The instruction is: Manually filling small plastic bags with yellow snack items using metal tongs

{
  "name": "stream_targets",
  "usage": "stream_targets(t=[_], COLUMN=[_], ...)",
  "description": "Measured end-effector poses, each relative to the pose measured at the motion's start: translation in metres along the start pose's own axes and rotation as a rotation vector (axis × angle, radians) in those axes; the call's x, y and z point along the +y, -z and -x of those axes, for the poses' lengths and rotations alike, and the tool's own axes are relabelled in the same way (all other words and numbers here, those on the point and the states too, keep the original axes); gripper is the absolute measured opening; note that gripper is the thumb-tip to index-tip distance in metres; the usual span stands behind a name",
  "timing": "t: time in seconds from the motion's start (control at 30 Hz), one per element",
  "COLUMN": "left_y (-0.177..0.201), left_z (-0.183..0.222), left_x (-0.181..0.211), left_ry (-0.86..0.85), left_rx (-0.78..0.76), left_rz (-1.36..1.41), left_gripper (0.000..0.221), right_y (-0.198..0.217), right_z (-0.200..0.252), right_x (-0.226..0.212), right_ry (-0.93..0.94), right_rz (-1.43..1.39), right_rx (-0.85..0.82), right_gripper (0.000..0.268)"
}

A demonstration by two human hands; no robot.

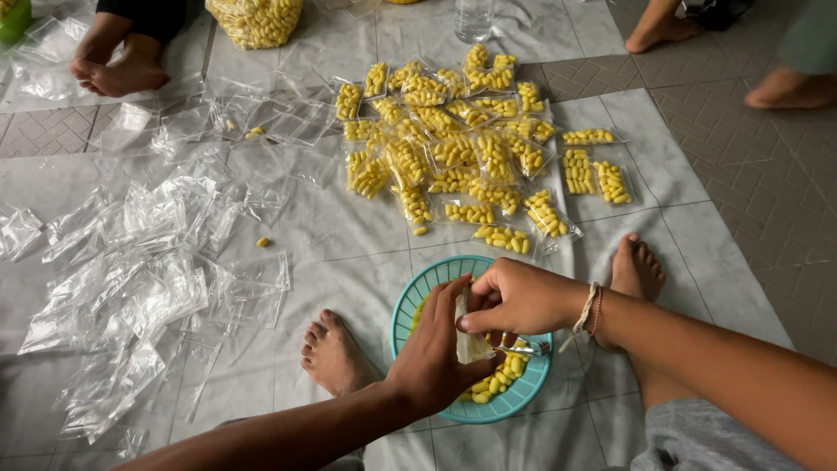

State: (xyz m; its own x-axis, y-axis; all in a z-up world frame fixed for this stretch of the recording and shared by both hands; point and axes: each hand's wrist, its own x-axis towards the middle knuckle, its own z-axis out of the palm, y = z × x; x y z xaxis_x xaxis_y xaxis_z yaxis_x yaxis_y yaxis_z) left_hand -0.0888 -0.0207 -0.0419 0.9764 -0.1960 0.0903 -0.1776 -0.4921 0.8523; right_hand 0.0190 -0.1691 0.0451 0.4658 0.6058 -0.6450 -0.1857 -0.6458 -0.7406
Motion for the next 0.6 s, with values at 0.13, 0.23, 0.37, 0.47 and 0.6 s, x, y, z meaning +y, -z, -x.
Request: stream_targets(t=[0.13,0.23,0.37,0.47,0.6], left_y=[0.002,0.004,0.004,0.003,0.004], left_z=[0.002,0.003,0.004,0.005,0.006], left_x=[0.0,0.0,-0.001,-0.001,-0.002], left_ry=[-0.066,-0.012,-0.017,-0.056,-0.059], left_rx=[0.035,0.036,0.024,0.015,0.002], left_rz=[0.011,0.048,0.054,0.053,0.064], left_gripper=[0.098,0.106,0.109,0.108,0.108], right_y=[0.01,0.018,0.02,0.022,0.025], right_z=[-0.014,-0.02,-0.024,-0.028,-0.025], right_x=[0.022,0.031,0.038,0.043,0.038], right_ry=[0.026,0.045,0.032,0.041,0.045], right_rz=[-0.116,-0.146,-0.139,-0.129,-0.096], right_rx=[-0.077,-0.115,-0.11,-0.124,-0.138], right_gripper=[0.03,0.036,0.043,0.043,0.036])
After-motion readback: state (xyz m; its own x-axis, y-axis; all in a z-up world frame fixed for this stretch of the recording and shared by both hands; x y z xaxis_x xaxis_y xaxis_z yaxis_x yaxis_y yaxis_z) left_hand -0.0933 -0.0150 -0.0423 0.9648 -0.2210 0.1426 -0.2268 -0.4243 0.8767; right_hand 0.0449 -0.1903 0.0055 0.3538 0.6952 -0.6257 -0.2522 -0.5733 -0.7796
